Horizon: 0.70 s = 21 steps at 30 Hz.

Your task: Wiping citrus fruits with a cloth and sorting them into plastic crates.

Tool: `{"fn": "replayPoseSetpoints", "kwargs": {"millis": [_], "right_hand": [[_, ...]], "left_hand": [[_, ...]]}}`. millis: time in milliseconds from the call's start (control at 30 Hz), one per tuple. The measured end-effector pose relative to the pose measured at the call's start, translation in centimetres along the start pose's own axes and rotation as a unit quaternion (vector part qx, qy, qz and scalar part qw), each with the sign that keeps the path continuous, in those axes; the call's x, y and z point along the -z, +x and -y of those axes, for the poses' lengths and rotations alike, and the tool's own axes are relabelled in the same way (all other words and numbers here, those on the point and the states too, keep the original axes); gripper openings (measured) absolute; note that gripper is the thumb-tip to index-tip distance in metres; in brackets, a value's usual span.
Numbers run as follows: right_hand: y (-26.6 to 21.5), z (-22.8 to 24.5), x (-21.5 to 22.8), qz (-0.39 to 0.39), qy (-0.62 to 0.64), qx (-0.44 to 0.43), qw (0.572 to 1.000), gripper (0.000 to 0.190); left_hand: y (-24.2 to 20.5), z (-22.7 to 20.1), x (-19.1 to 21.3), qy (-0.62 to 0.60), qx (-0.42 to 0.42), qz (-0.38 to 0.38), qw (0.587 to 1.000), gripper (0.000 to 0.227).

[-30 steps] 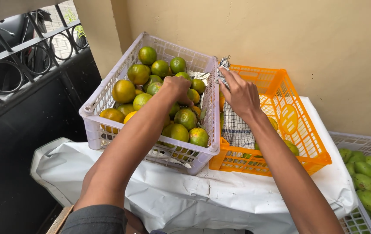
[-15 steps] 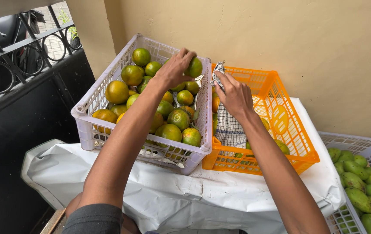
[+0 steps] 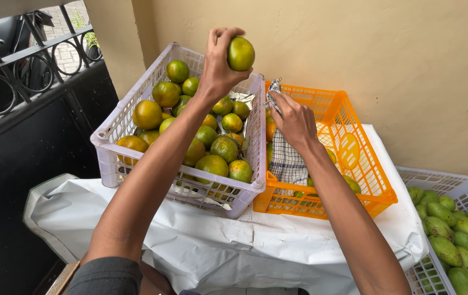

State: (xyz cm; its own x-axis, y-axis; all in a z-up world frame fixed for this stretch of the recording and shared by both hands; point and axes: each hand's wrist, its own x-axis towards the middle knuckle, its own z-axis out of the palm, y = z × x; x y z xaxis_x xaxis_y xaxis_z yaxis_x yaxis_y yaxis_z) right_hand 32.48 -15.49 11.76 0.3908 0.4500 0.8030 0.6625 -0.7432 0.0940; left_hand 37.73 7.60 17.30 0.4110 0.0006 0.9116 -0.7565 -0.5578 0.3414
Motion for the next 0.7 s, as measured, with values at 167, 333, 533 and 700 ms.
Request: {"fn": "replayPoseSetpoints", "kwargs": {"millis": [167, 333, 533, 700], "right_hand": [[-0.2, 0.0, -0.2, 0.0, 0.002, -0.004, 1.0, 0.04], [-0.1, 0.2, 0.7, 0.001, -0.006, -0.01, 1.0, 0.037], [-0.4, 0.0, 0.4, 0.01, -0.004, -0.017, 1.0, 0.036], [-0.2, 0.4, 0.7, 0.012, -0.003, -0.023, 1.0, 0.036]], "left_hand": [[-0.5, -2.3, 0.5, 0.052, -0.108, -0.021, 0.992, 0.09], [-0.6, -6.0, 2.1, 0.042, -0.152, -0.003, 0.988, 0.076], [-0.4, -6.4, 2.4, 0.131, -0.276, -0.031, 0.952, 0.089], [-1.1, -7.0, 2.0, 0.127, -0.279, -0.036, 0.951, 0.089]]}}
